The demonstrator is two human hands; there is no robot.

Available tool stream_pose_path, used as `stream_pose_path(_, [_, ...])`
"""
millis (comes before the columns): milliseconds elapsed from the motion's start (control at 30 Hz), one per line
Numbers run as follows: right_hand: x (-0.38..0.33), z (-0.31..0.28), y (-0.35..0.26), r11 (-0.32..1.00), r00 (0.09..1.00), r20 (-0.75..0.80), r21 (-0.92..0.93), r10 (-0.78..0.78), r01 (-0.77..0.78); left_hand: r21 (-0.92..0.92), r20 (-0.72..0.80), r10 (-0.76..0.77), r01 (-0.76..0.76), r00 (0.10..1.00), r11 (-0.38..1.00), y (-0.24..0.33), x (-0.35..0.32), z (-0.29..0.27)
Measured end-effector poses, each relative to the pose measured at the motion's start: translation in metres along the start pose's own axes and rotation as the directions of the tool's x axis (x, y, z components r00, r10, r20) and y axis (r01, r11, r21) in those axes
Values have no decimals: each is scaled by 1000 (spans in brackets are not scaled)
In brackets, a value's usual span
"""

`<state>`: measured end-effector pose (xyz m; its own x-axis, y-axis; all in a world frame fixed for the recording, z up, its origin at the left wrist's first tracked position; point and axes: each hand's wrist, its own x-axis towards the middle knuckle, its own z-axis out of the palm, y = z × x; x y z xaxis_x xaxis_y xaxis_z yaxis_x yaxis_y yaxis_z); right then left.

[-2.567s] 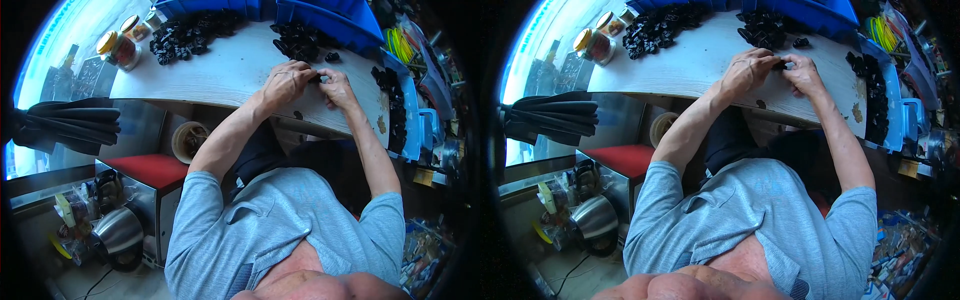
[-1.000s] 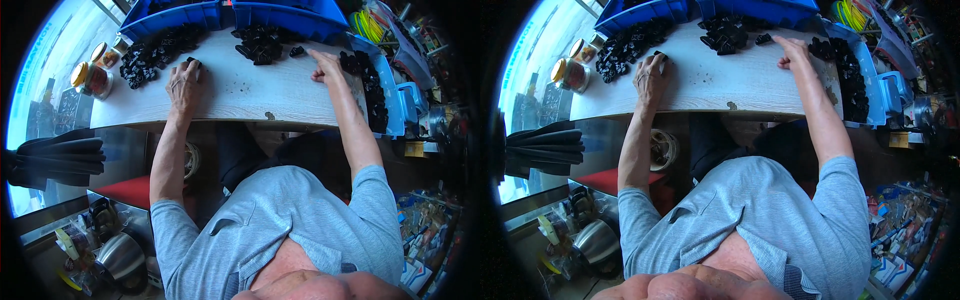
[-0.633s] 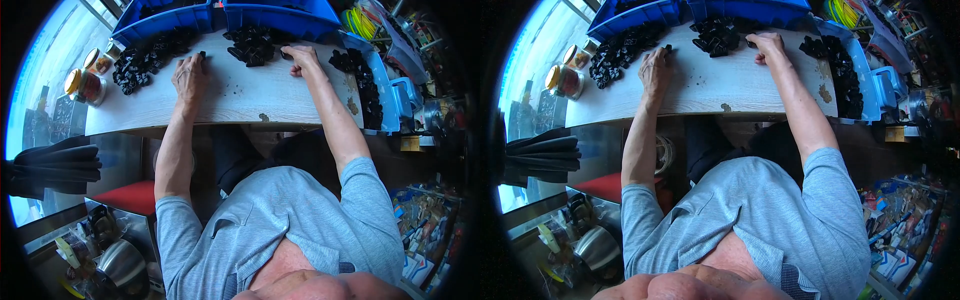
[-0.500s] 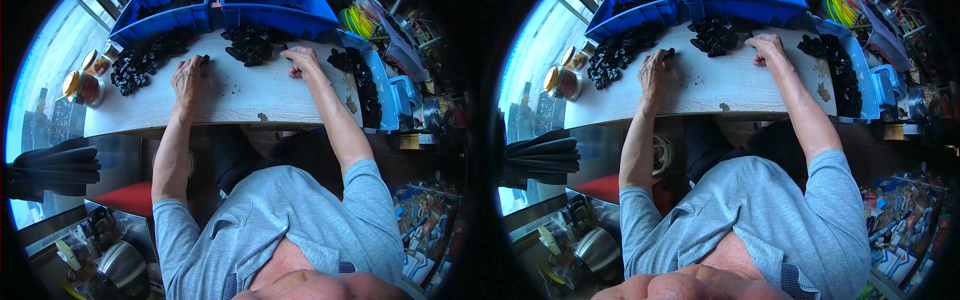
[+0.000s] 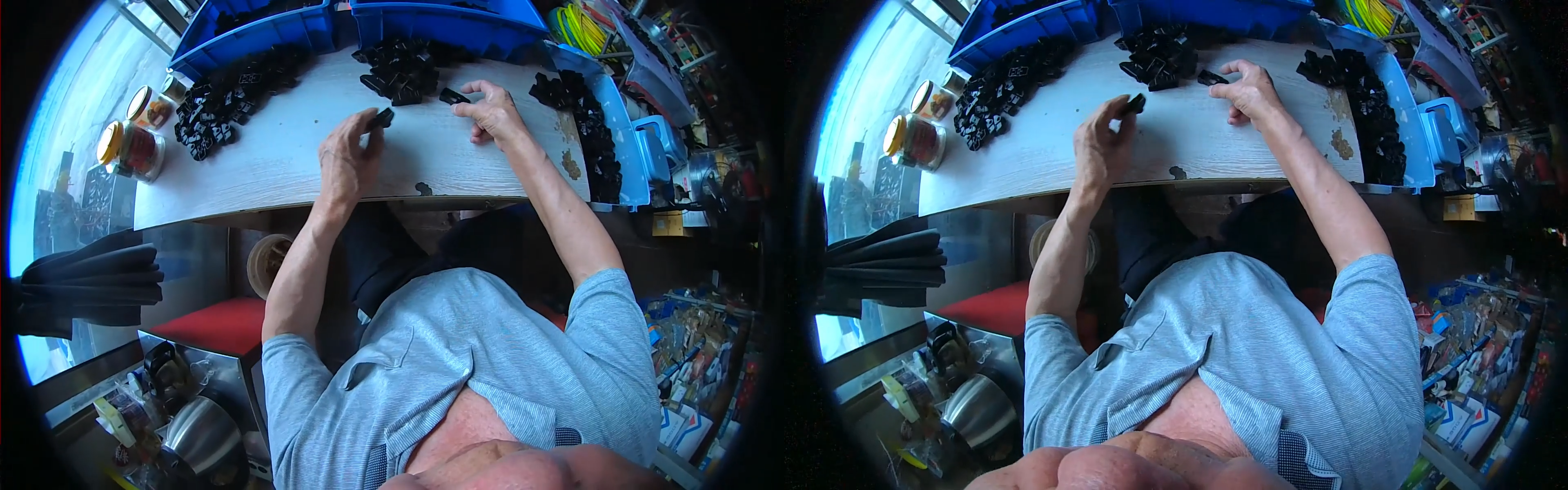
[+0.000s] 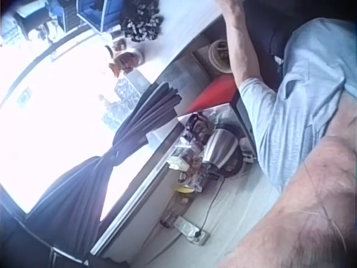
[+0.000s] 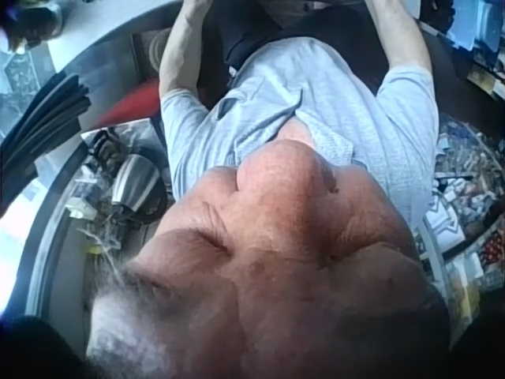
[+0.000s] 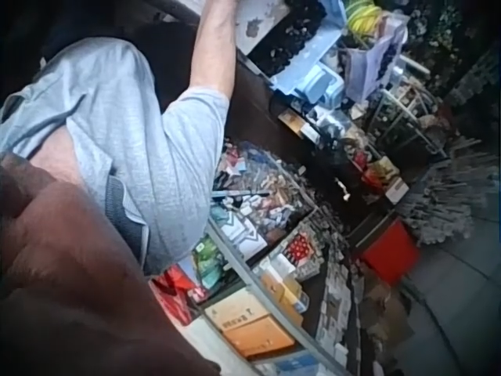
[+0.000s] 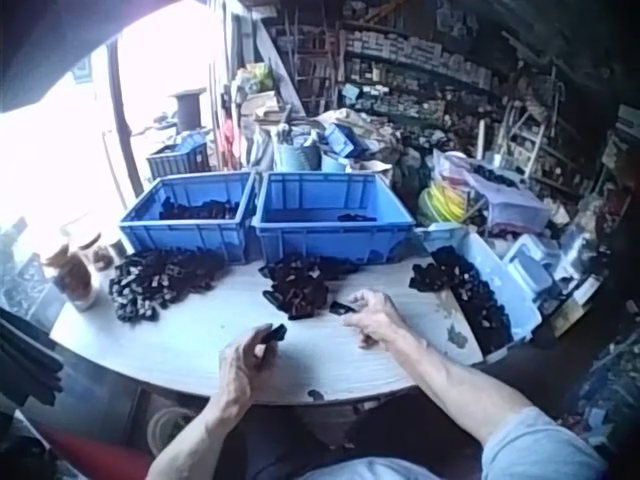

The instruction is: Assembling small black plastic components by hand at a workbench.

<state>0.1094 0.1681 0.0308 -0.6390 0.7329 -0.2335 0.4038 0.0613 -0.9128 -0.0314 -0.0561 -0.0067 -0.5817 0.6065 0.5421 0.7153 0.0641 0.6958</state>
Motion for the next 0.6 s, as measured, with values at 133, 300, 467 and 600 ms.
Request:
stream_pose_path(133, [3,7,0,985,1000,0,-167,30,-30,-15,-32,115,-115,993,993,-2,4,31])
stream_pose_path(300, [-16,7,-4,990,981,191,-142,22,6,86,68,230,-235,971,968,15,20,41])
stream_pose_path(467, [-22,12,-7,981,981,193,-192,9,28,176,210,345,-383,915,907,12,31,53])
stream_pose_path(600, [-20,11,-4,987,984,176,-162,8,21,182,356,350,-432,866,883,20,40,54])
